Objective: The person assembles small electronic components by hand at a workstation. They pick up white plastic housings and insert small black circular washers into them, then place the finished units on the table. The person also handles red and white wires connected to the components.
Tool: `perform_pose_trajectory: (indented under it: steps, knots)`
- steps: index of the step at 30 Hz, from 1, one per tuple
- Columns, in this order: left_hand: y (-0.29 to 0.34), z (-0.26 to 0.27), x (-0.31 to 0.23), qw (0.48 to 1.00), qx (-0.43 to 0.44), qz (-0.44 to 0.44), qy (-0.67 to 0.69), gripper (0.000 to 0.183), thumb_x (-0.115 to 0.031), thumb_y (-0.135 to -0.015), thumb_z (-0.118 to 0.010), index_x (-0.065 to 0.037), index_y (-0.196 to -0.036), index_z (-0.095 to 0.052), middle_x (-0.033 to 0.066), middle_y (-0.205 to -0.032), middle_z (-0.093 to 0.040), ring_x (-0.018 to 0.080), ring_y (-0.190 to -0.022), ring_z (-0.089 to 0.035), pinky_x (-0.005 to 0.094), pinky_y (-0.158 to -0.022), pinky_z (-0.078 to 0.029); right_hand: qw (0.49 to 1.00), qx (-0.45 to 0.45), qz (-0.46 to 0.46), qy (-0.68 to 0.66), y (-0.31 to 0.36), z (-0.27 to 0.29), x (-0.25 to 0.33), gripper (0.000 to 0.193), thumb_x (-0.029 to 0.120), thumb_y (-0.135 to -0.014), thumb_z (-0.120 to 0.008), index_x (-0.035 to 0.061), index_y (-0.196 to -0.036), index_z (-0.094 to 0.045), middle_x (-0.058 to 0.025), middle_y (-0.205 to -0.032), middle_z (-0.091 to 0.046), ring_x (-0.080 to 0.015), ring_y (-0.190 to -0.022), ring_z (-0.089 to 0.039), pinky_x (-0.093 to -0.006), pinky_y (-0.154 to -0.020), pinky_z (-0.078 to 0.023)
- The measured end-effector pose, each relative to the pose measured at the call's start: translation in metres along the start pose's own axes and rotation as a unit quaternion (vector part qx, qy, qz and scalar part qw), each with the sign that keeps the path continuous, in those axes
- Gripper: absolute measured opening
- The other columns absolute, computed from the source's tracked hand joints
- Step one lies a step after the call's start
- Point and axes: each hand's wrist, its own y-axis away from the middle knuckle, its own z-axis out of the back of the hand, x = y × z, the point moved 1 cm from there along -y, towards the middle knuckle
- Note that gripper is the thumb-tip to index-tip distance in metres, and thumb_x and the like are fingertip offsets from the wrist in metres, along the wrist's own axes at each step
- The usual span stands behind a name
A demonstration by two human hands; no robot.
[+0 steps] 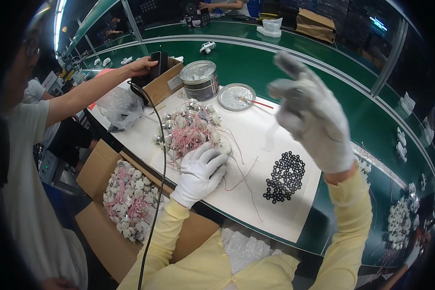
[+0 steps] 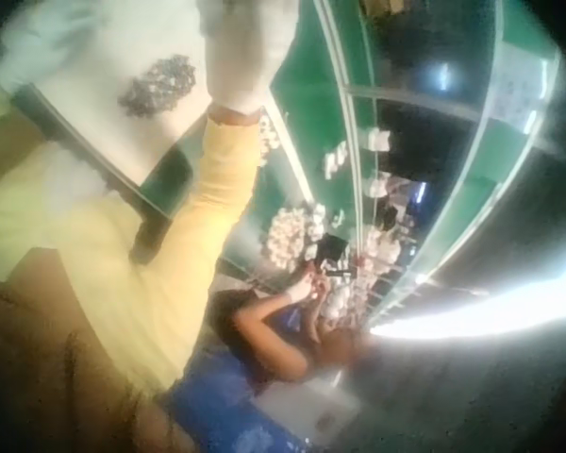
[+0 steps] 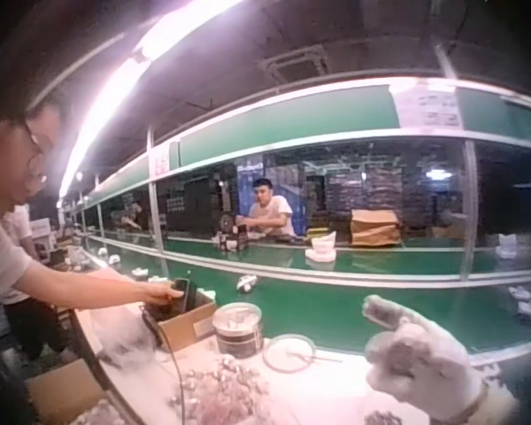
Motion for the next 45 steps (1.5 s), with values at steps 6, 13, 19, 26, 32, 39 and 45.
perform_pose_trajectory:
  steps: [6, 13, 19, 26, 32, 39, 45]
  knots:
    - [-0.003, 0.008, -0.004, 1.000, -0.026, -0.014, 0.007, 0.032, -0.015, -0.081, -0.076, -0.013, -0.112, -0.070, 0.0065, -0.109, -0.067, 0.0334, -0.114, -0.061, 0.0454, -0.092, -0.046, 0.988, 0.107, 0.103, 0.032, 0.056, 0.054, 0.059, 0.086, 0.055, -0.102, -0.057, -0.0079, -0.155, -0.031, 0.0071, -0.069, -0.051, -0.0037, -0.057, -0.043, -0.0225, -0.051, -0.036]
    - [0.007, 0.040, -0.005, 0.996, -0.053, -0.029, -0.064, 0.038, -0.011, -0.076, -0.078, -0.014, -0.114, -0.070, 0.0072, -0.115, -0.065, 0.0344, -0.115, -0.059, 0.0455, -0.095, -0.046, 0.976, -0.142, -0.165, 0.010, 0.170, 0.078, 0.084, 0.080, 0.048, -0.101, -0.061, -0.0029, -0.156, -0.034, -0.0035, -0.082, -0.065, -0.0072, -0.054, -0.047, -0.0241, -0.046, -0.037]
    - [0.019, 0.038, 0.017, 0.994, 0.024, 0.003, -0.102, 0.052, -0.017, -0.077, -0.079, -0.015, -0.128, -0.066, 0.0090, -0.130, -0.062, 0.0367, -0.130, -0.051, 0.0498, -0.106, -0.039, 0.898, -0.341, -0.249, -0.123, 0.234, 0.078, 0.070, 0.076, 0.032, -0.095, -0.069, -0.0022, -0.154, -0.037, -0.0260, -0.110, -0.071, -0.0203, -0.065, -0.065, -0.0267, -0.049, -0.046]
    - [-0.007, 0.029, 0.025, 0.990, 0.022, -0.027, -0.138, 0.045, -0.023, -0.079, -0.078, -0.019, -0.123, -0.068, 0.0052, -0.125, -0.063, 0.0330, -0.123, -0.053, 0.0483, -0.097, -0.043, 0.956, -0.182, -0.230, -0.002, 0.286, 0.113, 0.083, 0.062, 0.030, -0.096, -0.066, -0.0066, -0.143, -0.048, -0.0200, -0.077, -0.066, -0.0177, -0.044, -0.051, -0.0287, -0.045, -0.041]
    - [-0.012, 0.032, 0.005, 0.972, -0.167, -0.118, -0.114, 0.034, -0.020, -0.081, -0.079, -0.014, -0.114, -0.072, 0.0020, -0.113, -0.063, 0.0235, -0.103, -0.059, 0.0394, -0.091, -0.045, 0.972, -0.117, -0.095, -0.183, 0.271, 0.121, 0.068, 0.062, 0.055, -0.108, -0.039, -0.0001, -0.093, -0.064, -0.0119, -0.060, -0.055, -0.0168, -0.043, -0.045, -0.0311, -0.048, -0.035]
    - [-0.068, 0.001, -0.016, 0.978, 0.025, -0.038, -0.202, 0.022, -0.025, -0.087, -0.072, -0.013, -0.105, -0.075, 0.0079, -0.106, -0.070, 0.0338, -0.117, -0.060, 0.0489, -0.102, -0.040, 0.947, -0.218, -0.145, -0.185, 0.276, 0.117, 0.050, 0.066, 0.062, -0.108, -0.033, 0.0073, -0.079, -0.058, -0.0063, -0.048, -0.043, -0.0155, -0.036, -0.036, -0.0311, -0.041, -0.024]
    - [-0.057, -0.021, -0.004, 0.978, 0.077, -0.036, -0.192, 0.016, -0.026, -0.087, -0.071, -0.014, -0.096, -0.074, 0.0057, -0.092, -0.073, 0.0288, -0.099, -0.066, 0.0496, -0.101, -0.040, 0.899, -0.223, -0.335, 0.174, 0.261, 0.099, 0.055, 0.074, 0.066, -0.105, -0.036, -0.0001, -0.094, -0.067, -0.0053, -0.068, -0.060, -0.0100, -0.048, -0.048, -0.0258, -0.046, -0.036]
